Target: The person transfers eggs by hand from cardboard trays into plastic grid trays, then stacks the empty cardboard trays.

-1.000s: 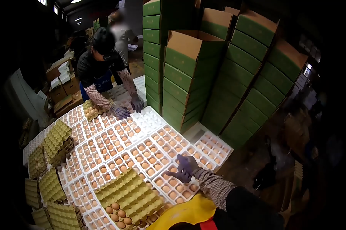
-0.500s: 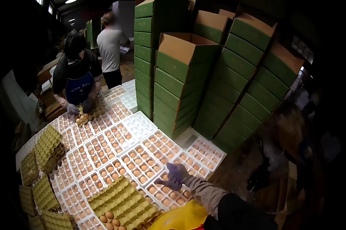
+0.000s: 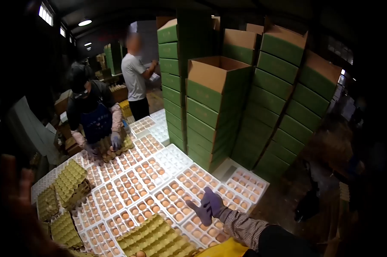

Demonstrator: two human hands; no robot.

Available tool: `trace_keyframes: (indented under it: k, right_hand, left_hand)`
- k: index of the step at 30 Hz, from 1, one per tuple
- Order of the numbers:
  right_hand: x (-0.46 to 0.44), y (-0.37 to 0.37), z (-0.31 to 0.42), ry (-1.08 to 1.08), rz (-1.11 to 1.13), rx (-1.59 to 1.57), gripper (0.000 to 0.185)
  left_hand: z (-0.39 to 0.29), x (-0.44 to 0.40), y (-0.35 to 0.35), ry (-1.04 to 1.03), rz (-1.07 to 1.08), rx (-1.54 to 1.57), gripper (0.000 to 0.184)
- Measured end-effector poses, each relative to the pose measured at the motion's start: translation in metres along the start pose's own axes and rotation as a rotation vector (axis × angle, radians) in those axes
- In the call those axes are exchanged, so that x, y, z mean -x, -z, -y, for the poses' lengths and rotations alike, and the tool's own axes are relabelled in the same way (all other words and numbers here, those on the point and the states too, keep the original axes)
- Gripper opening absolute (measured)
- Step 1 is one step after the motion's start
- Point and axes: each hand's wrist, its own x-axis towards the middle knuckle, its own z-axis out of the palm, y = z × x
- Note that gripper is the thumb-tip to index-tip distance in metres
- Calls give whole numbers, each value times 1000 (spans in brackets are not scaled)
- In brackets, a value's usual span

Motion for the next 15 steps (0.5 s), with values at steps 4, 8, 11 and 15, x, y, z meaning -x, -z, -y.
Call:
trace_keyframes:
  k: [4, 8, 11, 15]
  right_hand:
    - [8, -54, 23, -15, 192, -377, 52]
    - [1, -61, 17, -113, 215, -471, 52]
    - [-24, -23, -14, -179, 315, -584, 52]
    - [-10, -16, -19, -254, 326, -624, 51]
  left_hand:
    - [-12, -12, -135, 285, 516, 284, 74]
    - [73, 31, -236, 579, 922, 1411, 54]
    - [133, 30, -264, 859, 948, 1379, 55]
    - [223, 21, -290, 1030, 1064, 1440, 54]
